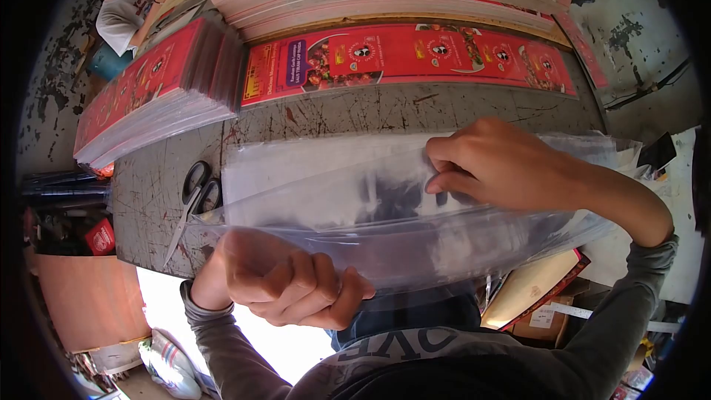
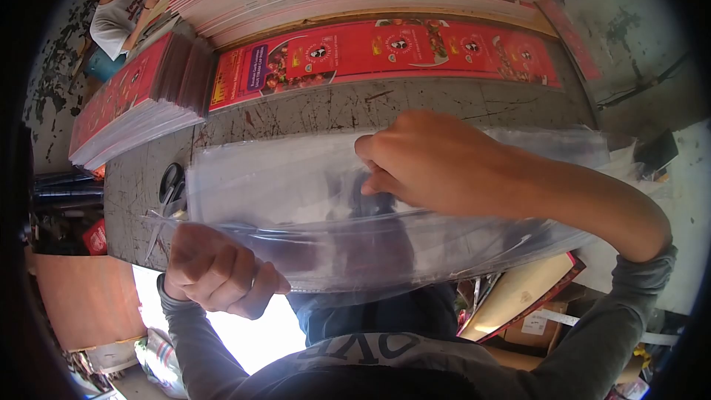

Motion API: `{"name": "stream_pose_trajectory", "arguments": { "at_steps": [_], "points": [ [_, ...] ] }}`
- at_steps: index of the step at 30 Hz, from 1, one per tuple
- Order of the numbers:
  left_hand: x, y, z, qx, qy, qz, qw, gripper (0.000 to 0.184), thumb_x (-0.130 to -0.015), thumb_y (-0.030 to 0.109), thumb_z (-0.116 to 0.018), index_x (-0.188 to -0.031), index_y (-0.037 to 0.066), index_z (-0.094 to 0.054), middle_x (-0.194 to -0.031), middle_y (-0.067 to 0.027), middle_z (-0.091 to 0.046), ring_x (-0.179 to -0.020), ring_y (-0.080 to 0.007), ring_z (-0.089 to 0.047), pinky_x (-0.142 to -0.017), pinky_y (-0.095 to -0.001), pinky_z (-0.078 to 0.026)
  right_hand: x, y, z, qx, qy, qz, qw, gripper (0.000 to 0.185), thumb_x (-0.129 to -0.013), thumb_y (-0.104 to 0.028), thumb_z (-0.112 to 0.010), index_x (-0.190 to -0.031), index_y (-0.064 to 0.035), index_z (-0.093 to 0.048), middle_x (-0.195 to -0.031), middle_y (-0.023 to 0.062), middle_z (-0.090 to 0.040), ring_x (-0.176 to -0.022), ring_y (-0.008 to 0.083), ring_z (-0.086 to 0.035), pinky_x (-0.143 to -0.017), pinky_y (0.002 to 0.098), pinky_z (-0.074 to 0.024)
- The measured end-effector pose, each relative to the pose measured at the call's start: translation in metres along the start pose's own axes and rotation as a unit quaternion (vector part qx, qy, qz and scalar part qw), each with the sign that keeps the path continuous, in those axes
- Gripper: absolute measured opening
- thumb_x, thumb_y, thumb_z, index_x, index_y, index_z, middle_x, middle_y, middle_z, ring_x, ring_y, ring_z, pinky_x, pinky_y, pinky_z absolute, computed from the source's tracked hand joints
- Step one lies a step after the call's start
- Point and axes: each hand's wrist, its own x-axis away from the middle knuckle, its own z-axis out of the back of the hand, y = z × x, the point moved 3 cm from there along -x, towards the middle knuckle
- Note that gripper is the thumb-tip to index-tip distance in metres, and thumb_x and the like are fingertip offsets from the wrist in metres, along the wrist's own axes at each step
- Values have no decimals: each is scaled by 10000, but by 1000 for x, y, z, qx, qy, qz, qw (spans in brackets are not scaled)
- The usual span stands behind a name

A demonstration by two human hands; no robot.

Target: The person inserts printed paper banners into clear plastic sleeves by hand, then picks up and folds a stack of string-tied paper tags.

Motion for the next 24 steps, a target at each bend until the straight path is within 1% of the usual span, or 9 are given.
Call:
{"name": "stream_pose_trajectory", "arguments": {
  "at_steps": [2, 4, 5, 7, 10, 16, 20, 23, 24],
  "points": [
    [-1, 0, 0, -1, -2, 5, 1000, 260, -876, 390, -434, -734, 174, -462, -507, 80, -410, -455, -34, -364, -583, -212, -261, 1, 2, 0, 17, -13, -37, 999, 186, -776, -108, -608, -692, 14, -495, -614, 132, -572, -599, 284, -580, -566, 388, -437],
    [-1, 0, 1, -6, -14, 20, 1000, 256, -875, 388, -435, -737, 174, -462, -509, 81, -411, -454, -35, -364, -581, -210, -261, 6, 4, 3, 14, 107, 16, 994, 210, -759, -140, -637, -795, -9, -477, -749, 114, -530, -687, 270, -557, -590, 370, -413],
    [-1, 0, 0, -7, -15, 21, 1000, 256, -875, 388, -435, -737, 174, -462, -509, 81, -411, -454, -35, -364, -581, -210, -261, 8, 5, 2, 14, 106, 18, 994, 210, -759, -140, -637, -795, -9, -477, -749, 114, -530, -687, 270, -557, -590, 370, -413],
    [0, -1, 0, -12, -8, 13, 1000, 259, -876, 394, -433, -740, 175, -461, -509, 84, -411, -453, -33, -362, -579, -206, -264, 12, 1, 1, 92, 126, 72, 985, 239, -738, -112, -647, -884, -13, -486, -927, 109, -487, -853, 265, -533, -691, 366, -433],
    [1, 1, -1, -17, -1, 23, 1000, 260, -876, 395, -431, -740, 176, -461, -511, 85, -411, -452, -32, -359, -576, -200, -265, 12, 1, -1, 97, 95, 56, 989, 259, -732, -113, -650, -920, -25, -494, -971, 106, -466, -917, 272, -507, -746, 369, -433],
    [-2, -2, -1, -14, -2, 6, 1000, 258, -875, 390, -430, -736, 174, -457, -510, 87, -409, -451, -30, -355, -568, -192, -262, 10, 4, 1, 3, 117, 25, 993, 249, -733, -90, -638, -920, -30, -483, -928, 104, -470, -901, 275, -514, -733, 379, -429],
    [-3, -3, -2, -10, 1, -1, 1000, 259, -876, 390, -427, -735, 175, -456, -509, 87, -407, -449, -29, -354, -569, -191, -262, 8, 4, 1, 18, 94, 29, 995, 217, -728, -72, -634, -884, -30, -490, -915, 100, -472, -891, 263, -515, -721, 371, -425],
    [-3, -3, -1, 1, -11, -1, 1000, 250, -874, 381, -430, -735, 174, -457, -514, 88, -404, -461, -32, -358, -568, -194, -261, 9, -1, 3, 91, 134, 113, 980, 176, -728, -71, -635, -837, -33, -502, -849, 80, -494, -813, 249, -533, -679, 362, -429],
    [-4, -4, -1, 6, -16, 15, 1000, 242, -874, 374, -445, -735, 175, -458, -529, 88, -423, -474, -30, -377, -569, -195, -264, 10, -3, 6, 17, 102, 126, 987, 139, -745, -54, -615, -816, -31, -497, -778, 78, -517, -727, 226, -546, -604, 360, -420]
  ]
}}
